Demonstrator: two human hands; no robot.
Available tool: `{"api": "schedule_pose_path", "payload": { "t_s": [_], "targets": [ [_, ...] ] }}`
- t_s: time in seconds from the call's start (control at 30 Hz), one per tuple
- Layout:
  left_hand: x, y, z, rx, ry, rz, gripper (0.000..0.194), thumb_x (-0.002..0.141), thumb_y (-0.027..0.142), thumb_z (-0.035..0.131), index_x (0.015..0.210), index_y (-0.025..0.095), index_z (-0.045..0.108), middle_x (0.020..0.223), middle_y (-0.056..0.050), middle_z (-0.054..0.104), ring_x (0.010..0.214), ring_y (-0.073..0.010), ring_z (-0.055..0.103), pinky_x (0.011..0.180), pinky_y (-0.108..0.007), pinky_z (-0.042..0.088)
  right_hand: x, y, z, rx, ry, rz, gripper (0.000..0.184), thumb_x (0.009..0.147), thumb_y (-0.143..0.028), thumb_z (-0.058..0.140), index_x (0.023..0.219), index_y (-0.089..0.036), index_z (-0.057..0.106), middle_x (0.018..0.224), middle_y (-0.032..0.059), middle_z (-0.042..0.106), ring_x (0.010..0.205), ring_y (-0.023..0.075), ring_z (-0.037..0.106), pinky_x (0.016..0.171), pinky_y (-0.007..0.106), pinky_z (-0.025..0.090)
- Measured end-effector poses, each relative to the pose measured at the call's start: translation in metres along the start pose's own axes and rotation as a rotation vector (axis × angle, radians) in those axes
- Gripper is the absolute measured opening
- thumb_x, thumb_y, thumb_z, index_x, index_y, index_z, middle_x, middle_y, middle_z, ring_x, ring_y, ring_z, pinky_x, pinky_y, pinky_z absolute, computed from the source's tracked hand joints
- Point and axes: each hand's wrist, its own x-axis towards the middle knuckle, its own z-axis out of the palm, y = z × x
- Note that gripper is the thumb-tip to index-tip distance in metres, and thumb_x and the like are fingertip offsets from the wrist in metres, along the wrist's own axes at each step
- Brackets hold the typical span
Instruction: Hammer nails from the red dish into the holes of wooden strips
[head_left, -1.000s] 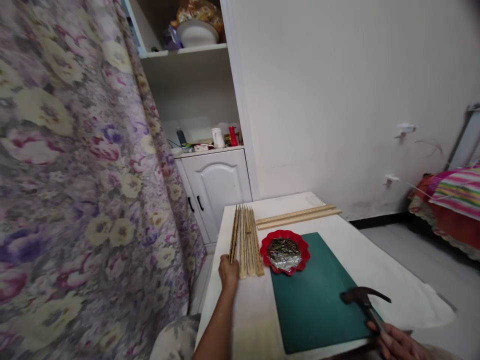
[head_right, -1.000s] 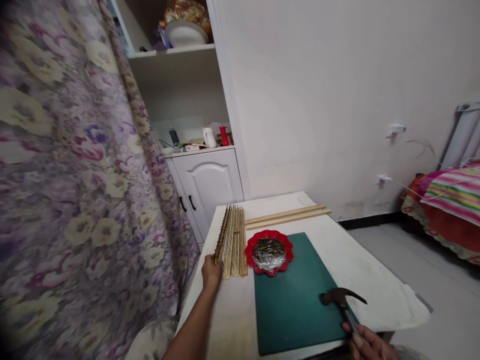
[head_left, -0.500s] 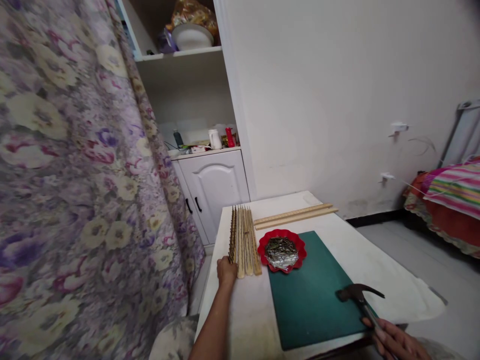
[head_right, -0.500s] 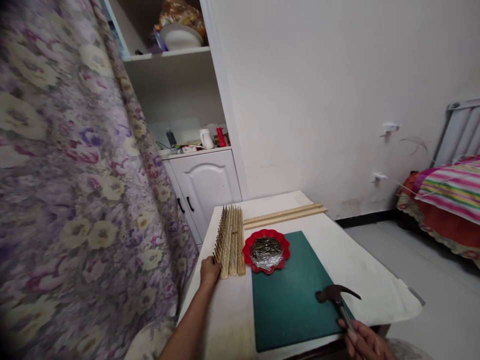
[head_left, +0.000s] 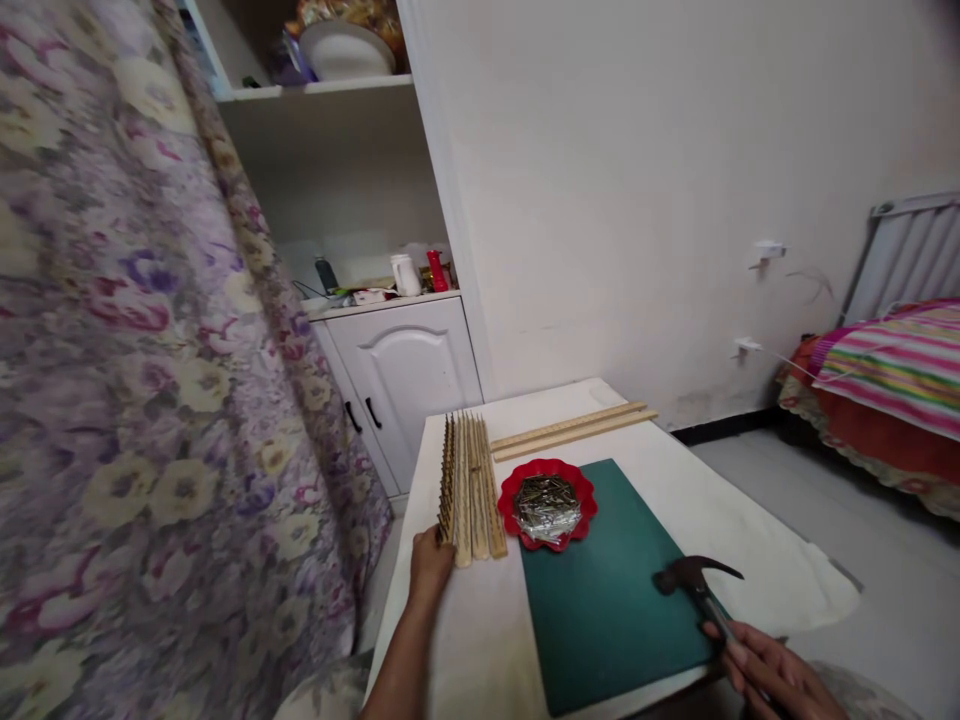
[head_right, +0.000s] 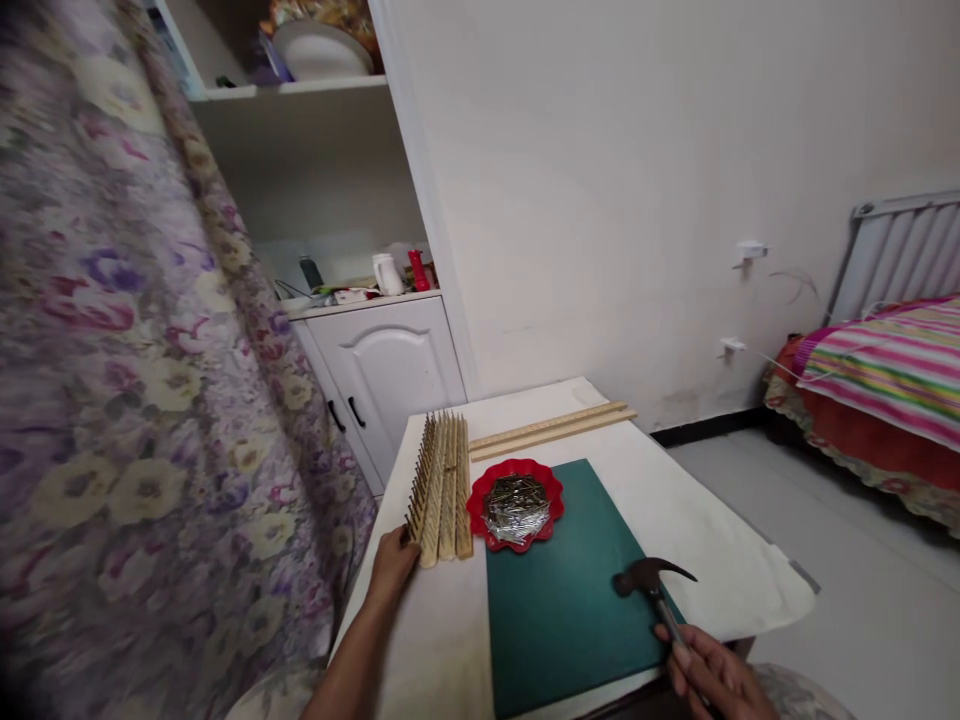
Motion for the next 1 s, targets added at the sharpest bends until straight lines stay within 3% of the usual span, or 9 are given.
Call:
{"api": "schedule_pose_path", "payload": {
  "t_s": [0.23, 0.4, 0.5, 0.6, 0.7, 0.8, 0.9, 1.0],
  "targets": [
    [-0.002, -0.017, -0.003, -0.174, 0.052, -0.033, 0.036, 0.064, 0.016, 0.050, 0.098, 0.013, 0.063, 0.094, -0.008, 0.068, 0.088, -0.0202, 0.064, 0.081, -0.028, 0.048, 0.039, -0.020, 0.003, 0.176, 0.077, -0.043, 0.032, 0.069, -0.043, 0.073, 0.087, -0.019, 0.063, 0.056, -0.0060, 0.058, 0.026, -0.0016, 0.031, 0.025, 0.010, 0.028],
    [0.003, -0.029, -0.028, -0.337, 0.229, -0.063, 0.045, 0.068, 0.030, 0.050, 0.109, 0.013, 0.056, 0.096, -0.009, 0.067, 0.086, -0.0213, 0.063, 0.081, -0.031, 0.050, 0.094, -0.055, 0.009, 0.151, 0.066, -0.033, 0.029, 0.063, -0.036, 0.077, 0.077, -0.015, 0.064, 0.054, -0.0050, 0.058, 0.029, 0.0005, 0.035, 0.026, 0.013, 0.031],
    [0.010, -0.005, -0.046, -0.344, 0.295, 0.063, 0.048, 0.072, 0.039, 0.049, 0.114, 0.017, 0.053, 0.101, -0.007, 0.065, 0.090, -0.0211, 0.061, 0.083, -0.032, 0.049, 0.126, -0.059, 0.010, 0.180, 0.055, -0.004, 0.026, 0.063, -0.034, 0.077, 0.073, -0.013, 0.064, 0.049, -0.0064, 0.054, 0.030, 0.0005, 0.035, 0.028, 0.012, 0.032],
    [0.021, 0.049, -0.046, -0.280, 0.225, 0.225, 0.044, 0.077, 0.043, 0.047, 0.113, 0.018, 0.054, 0.102, -0.006, 0.064, 0.092, -0.0210, 0.060, 0.085, -0.034, 0.048, 0.144, -0.051, 0.009, 0.205, 0.038, 0.034, 0.024, 0.063, -0.032, 0.076, 0.072, -0.013, 0.064, 0.050, -0.0058, 0.055, 0.030, 0.0006, 0.034, 0.027, 0.012, 0.031],
    [0.038, 0.113, -0.021, -0.197, 0.033, 0.389, 0.034, 0.083, 0.034, 0.043, 0.111, 0.018, 0.054, 0.106, -0.007, 0.062, 0.096, -0.0200, 0.058, 0.085, -0.032, 0.046, 0.149, -0.041, 0.011, 0.224, 0.021, 0.060, 0.026, 0.065, -0.035, 0.075, 0.073, -0.012, 0.065, 0.050, -0.0057, 0.055, 0.029, 0.0002, 0.034, 0.026, 0.012, 0.030],
    [0.064, 0.166, 0.025, 0.054, -0.191, 0.568, 0.028, 0.083, 0.020, 0.041, 0.107, 0.016, 0.056, 0.103, -0.007, 0.062, 0.094, -0.0178, 0.058, 0.083, -0.029, 0.046, 0.148, -0.037, 0.013, 0.238, 0.015, 0.075, 0.029, 0.065, -0.038, 0.076, 0.071, -0.012, 0.064, 0.048, -0.0063, 0.053, 0.028, -0.0002, 0.033, 0.026, 0.012, 0.030],
    [0.094, 0.198, 0.078, 0.259, -0.282, 0.639, 0.024, 0.082, 0.014, 0.042, 0.099, 0.016, 0.060, 0.100, -0.006, 0.062, 0.094, -0.0159, 0.056, 0.084, -0.026, 0.043, 0.148, -0.039, 0.013, 0.247, 0.019, 0.084, 0.033, 0.065, -0.042, 0.076, 0.071, -0.012, 0.064, 0.046, -0.0071, 0.052, 0.027, -0.0005, 0.032, 0.025, 0.011, 0.029],
    [0.120, 0.212, 0.124, 0.361, -0.329, 0.634, 0.021, 0.081, 0.014, 0.045, 0.094, 0.016, 0.062, 0.097, -0.007, 0.061, 0.094, -0.0176, 0.056, 0.085, -0.027, 0.041, 0.149, -0.043, 0.011, 0.251, 0.033, 0.076, 0.034, 0.065, -0.044, 0.076, 0.075, -0.013, 0.065, 0.049, -0.0066, 0.055, 0.026, -0.0009, 0.031, 0.024, 0.011, 0.029]
  ]
}}
